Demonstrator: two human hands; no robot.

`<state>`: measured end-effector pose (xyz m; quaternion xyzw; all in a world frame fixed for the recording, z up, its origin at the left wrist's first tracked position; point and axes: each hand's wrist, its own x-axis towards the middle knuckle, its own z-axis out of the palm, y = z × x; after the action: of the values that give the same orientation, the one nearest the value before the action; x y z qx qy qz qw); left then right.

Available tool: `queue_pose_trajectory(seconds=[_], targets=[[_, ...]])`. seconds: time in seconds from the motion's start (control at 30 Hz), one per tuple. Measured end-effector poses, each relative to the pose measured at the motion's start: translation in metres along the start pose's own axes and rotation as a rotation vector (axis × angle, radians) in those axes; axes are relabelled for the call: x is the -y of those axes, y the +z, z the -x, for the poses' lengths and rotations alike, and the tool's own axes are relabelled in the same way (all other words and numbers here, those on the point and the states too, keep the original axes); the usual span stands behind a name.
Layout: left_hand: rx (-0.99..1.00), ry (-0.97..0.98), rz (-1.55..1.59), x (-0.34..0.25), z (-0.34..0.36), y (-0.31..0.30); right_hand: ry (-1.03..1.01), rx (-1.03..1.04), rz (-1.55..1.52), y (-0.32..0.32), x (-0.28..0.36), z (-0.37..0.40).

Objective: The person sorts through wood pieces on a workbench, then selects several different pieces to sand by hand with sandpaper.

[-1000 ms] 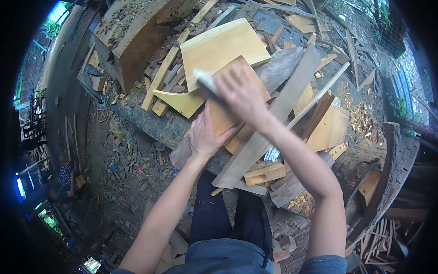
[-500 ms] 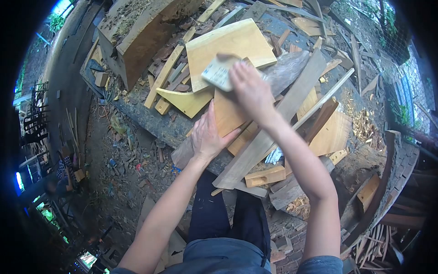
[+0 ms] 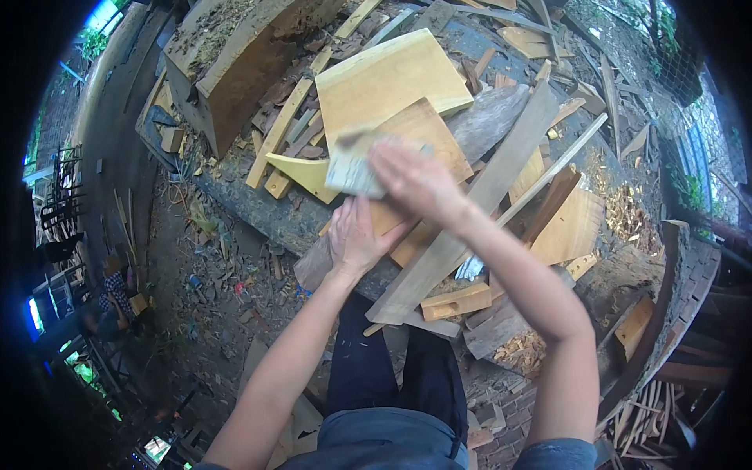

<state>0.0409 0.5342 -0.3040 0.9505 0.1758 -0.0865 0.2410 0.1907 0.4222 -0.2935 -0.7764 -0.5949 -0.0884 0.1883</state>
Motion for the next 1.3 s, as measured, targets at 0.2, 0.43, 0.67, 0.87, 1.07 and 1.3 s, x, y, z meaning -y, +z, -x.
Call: queue_pose_trajectory(seconds=[0.2,0.43,0.67,0.87,1.07,1.3], targets=[[-0.243,0.113,0.091,-0.002,0.003,0.007,0.248,-0.032,0.071,-0.004,-0.009,-0.009],[-0.258,0.13,0.067,-0.001,0.003,0.006,0.386,0.003,0.053,-0.02,-0.04,-0.019],[-0.251,0.148,0.049,0.0,0.005,0.008,0.149,-0.063,0.04,-0.004,-0.04,-0.012],[-0.083,0.092,-0.114,0.005,0.006,0.011,0.049,-0.027,-0.008,-0.006,0.023,0.0],[-0.206,0.082,0.061,-0.004,0.004,0.005,0.519,-0.074,0.012,-0.028,-0.03,0.021],[-0.206,0.117,0.026,0.001,0.006,0.009,0.24,-0.046,0.006,-0.038,0.01,0.062]])
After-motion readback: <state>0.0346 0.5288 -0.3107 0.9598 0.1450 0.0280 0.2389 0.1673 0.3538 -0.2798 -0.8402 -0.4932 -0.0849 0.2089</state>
